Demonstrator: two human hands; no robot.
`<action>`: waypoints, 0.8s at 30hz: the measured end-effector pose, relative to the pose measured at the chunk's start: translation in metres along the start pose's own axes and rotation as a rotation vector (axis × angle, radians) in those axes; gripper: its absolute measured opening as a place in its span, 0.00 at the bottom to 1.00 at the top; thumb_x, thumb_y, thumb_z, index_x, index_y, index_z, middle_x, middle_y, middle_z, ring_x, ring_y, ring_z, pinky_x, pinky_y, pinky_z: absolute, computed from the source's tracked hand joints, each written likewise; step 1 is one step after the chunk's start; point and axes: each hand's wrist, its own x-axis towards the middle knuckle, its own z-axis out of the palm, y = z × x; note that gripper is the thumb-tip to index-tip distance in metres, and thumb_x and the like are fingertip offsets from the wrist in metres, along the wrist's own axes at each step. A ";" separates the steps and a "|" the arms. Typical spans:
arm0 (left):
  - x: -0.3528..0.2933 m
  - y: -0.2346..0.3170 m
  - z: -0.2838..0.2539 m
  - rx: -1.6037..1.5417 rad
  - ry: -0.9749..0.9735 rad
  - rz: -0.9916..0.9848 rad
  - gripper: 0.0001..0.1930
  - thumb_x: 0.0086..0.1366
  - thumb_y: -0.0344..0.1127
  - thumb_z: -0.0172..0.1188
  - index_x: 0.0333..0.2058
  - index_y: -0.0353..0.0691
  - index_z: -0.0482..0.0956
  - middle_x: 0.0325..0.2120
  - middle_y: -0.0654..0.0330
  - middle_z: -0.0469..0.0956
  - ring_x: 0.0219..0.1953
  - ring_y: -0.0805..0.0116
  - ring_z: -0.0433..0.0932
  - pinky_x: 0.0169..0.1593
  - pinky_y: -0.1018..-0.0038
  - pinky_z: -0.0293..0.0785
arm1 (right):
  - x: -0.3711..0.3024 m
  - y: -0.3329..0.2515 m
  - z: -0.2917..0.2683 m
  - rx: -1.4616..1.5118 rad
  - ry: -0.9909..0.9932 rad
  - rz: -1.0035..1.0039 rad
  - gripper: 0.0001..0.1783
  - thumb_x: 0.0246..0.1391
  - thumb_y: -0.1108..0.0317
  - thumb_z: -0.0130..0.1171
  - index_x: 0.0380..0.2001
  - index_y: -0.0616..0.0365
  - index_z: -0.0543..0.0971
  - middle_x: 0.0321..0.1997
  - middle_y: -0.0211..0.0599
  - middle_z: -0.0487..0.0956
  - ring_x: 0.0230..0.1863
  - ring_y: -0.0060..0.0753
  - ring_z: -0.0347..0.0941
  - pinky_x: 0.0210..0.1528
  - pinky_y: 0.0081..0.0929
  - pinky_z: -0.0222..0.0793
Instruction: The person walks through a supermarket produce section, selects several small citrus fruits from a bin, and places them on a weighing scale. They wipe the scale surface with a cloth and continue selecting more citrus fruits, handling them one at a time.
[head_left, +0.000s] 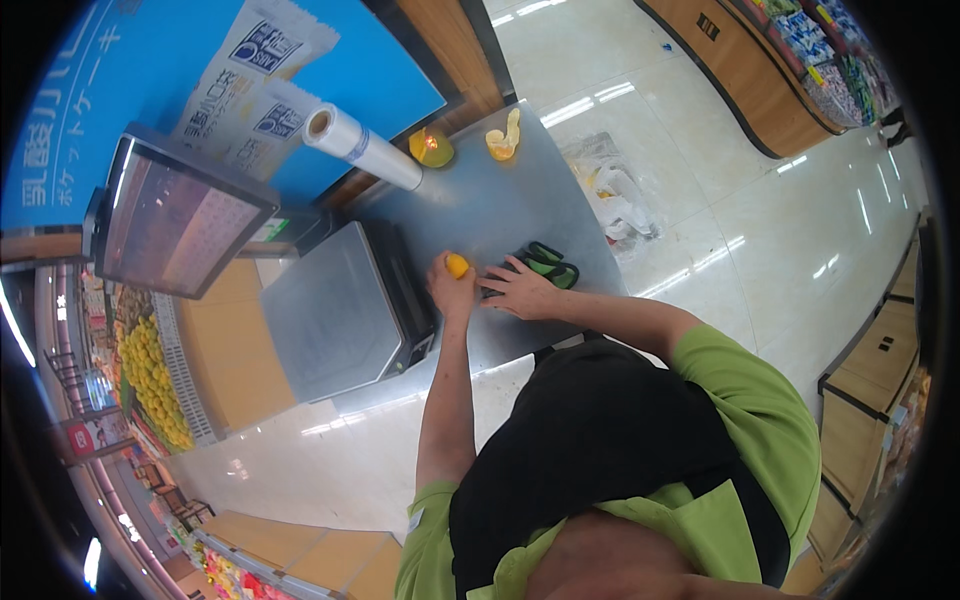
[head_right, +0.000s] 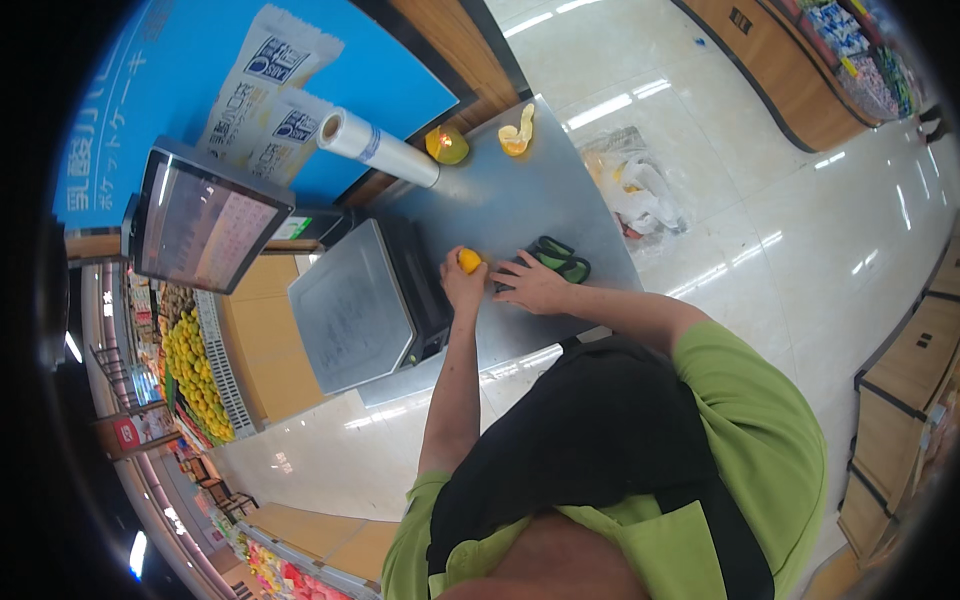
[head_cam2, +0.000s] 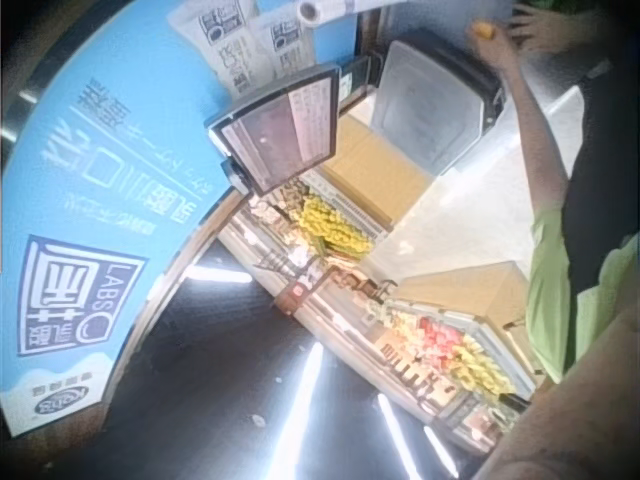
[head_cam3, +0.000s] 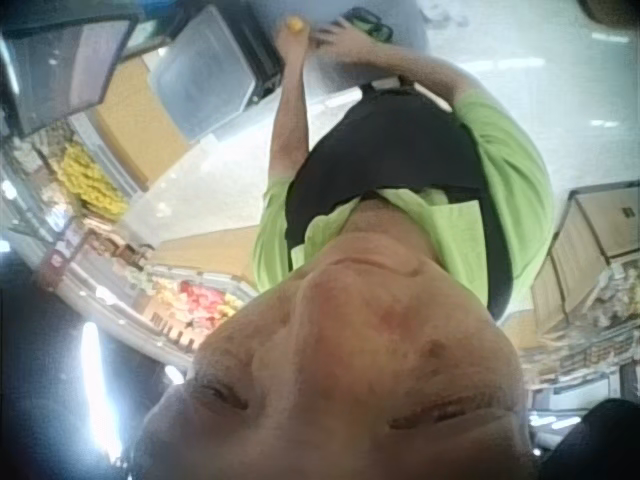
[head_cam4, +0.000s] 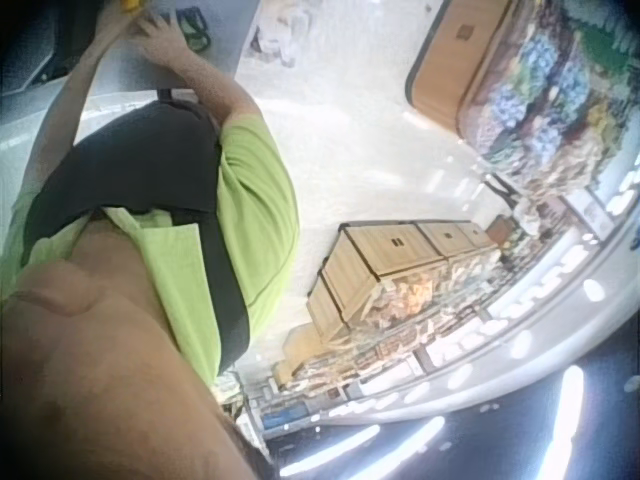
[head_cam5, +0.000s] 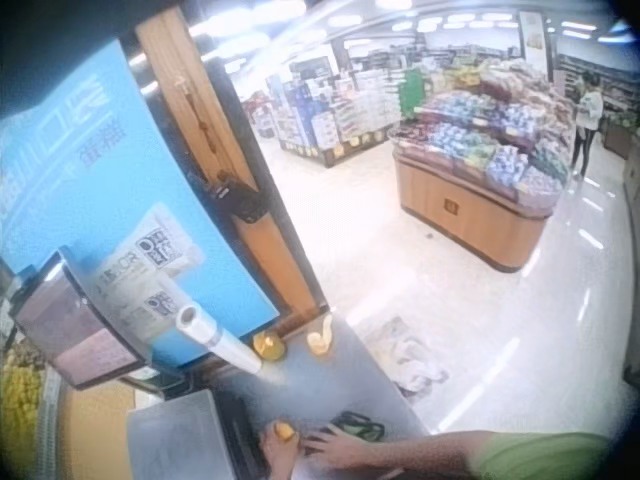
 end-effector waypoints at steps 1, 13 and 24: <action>0.007 0.000 0.000 -0.016 0.051 0.008 0.33 0.49 0.37 0.72 0.55 0.47 0.71 0.46 0.52 0.74 0.54 0.48 0.71 0.60 0.52 0.63 | 0.010 0.010 0.002 -0.062 -0.004 0.017 0.20 0.56 0.57 0.59 0.53 0.37 0.77 0.65 0.34 0.69 0.70 0.43 0.57 0.68 0.62 0.51; 0.114 0.046 0.039 -0.014 0.077 0.345 0.33 0.49 0.34 0.73 0.55 0.44 0.71 0.47 0.49 0.73 0.52 0.47 0.70 0.58 0.53 0.61 | -0.063 0.185 -0.102 -0.033 0.596 1.101 0.20 0.55 0.59 0.60 0.52 0.47 0.77 0.52 0.41 0.79 0.49 0.49 0.77 0.52 0.39 0.72; 0.122 0.072 0.025 0.025 0.083 0.418 0.40 0.53 0.36 0.71 0.64 0.45 0.64 0.60 0.41 0.63 0.61 0.40 0.62 0.63 0.51 0.57 | -0.113 0.055 -0.052 -0.086 0.167 0.292 0.22 0.48 0.63 0.63 0.50 0.41 0.79 0.58 0.30 0.76 0.61 0.38 0.70 0.61 0.51 0.62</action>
